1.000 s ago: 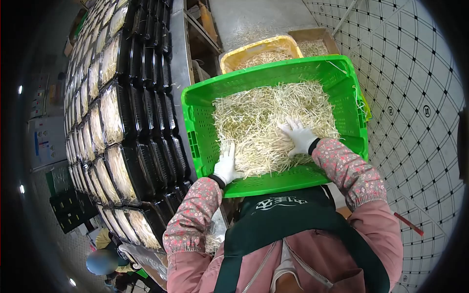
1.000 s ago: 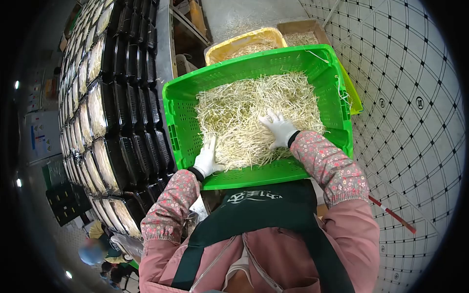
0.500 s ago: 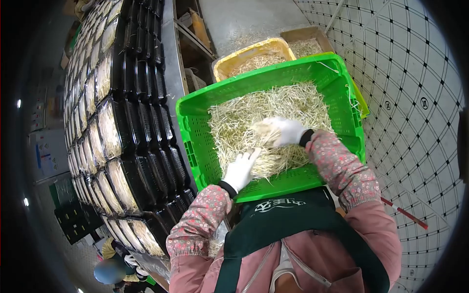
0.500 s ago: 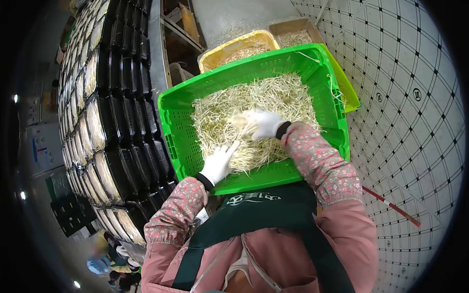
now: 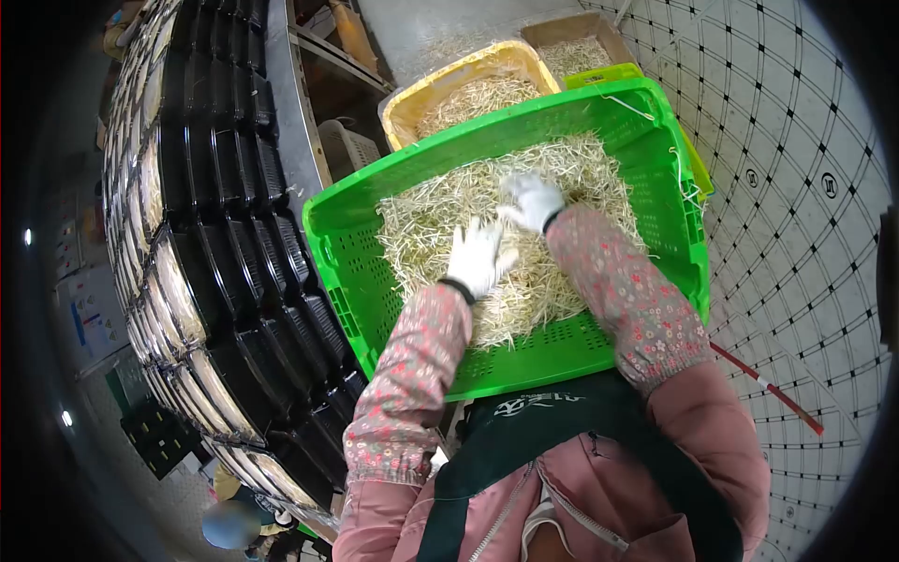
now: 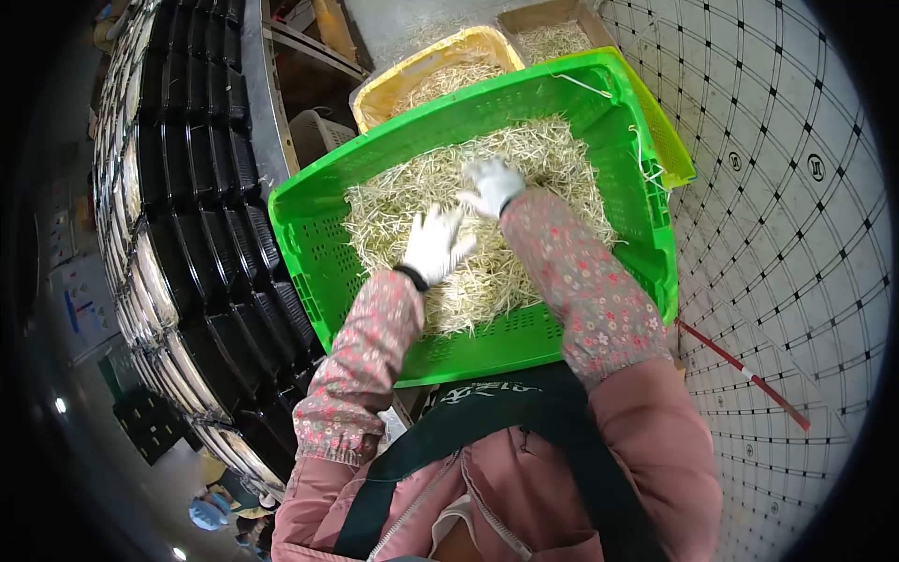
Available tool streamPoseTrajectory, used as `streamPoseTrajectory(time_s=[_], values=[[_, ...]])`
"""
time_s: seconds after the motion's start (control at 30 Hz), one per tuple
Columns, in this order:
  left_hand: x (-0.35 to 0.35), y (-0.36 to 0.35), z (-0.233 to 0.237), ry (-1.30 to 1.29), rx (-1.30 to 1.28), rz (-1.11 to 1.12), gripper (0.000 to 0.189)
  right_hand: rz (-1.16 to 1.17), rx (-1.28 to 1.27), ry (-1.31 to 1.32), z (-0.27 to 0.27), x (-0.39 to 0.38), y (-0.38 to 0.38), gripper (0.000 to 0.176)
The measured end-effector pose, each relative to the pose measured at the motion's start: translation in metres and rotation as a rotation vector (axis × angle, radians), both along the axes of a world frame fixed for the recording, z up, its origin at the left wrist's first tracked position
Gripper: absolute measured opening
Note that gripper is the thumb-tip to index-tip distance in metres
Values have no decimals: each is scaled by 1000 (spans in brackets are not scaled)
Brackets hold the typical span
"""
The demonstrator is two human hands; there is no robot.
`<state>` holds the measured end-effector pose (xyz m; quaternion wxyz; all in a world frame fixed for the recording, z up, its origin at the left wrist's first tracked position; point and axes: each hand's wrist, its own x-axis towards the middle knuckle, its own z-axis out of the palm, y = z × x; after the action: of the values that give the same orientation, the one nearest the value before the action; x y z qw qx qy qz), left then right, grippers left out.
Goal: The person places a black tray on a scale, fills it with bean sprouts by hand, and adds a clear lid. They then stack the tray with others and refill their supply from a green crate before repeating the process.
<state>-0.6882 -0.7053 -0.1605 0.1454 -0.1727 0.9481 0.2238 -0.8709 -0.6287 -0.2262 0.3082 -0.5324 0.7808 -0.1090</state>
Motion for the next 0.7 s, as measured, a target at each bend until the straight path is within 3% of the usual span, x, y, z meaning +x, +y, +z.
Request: streamPoseTrajectory(time_s=[0.03, 0.07, 0.1, 0.13, 0.23, 0.3, 0.4, 0.5, 0.53, 0.63, 0.67, 0.7], values=[[16, 10, 10, -76, 54, -39, 75, 35, -64, -86, -13, 13, 20, 70], [35, 20, 22, -55, 77, -56, 80, 80, 94, -207, 29, 21, 36, 70], [56, 30, 34, -39, 101, -68, 85, 210, 116, -149, 33, 33, 59, 71], [73, 40, 47, -60, 108, -75, 92, 239, 119, -316, 39, 40, 86, 78], [107, 62, 67, -118, 130, -39, 114, 416, -91, -133, 71, 51, 130, 109], [102, 62, 65, -190, 122, 38, 118, 443, -7, 11, 79, 53, 127, 118], [79, 57, 51, -249, 23, 99, 114, 288, 27, -5, 64, 57, 102, 117], [66, 53, 31, -209, 123, 248, 109, 240, 142, -205, 36, 58, 86, 102], [67, 52, 29, -158, 85, 254, 101, 178, 62, -207, 34, 57, 90, 84], [67, 46, 32, -232, 191, 340, 89, 203, 90, -273, 24, 42, 86, 68], [70, 45, 36, -199, 170, 304, 85, 177, 4, -262, 20, 37, 87, 55], [72, 44, 46, -165, 152, 269, 81, 140, 35, -273, 24, 26, 84, 54]])
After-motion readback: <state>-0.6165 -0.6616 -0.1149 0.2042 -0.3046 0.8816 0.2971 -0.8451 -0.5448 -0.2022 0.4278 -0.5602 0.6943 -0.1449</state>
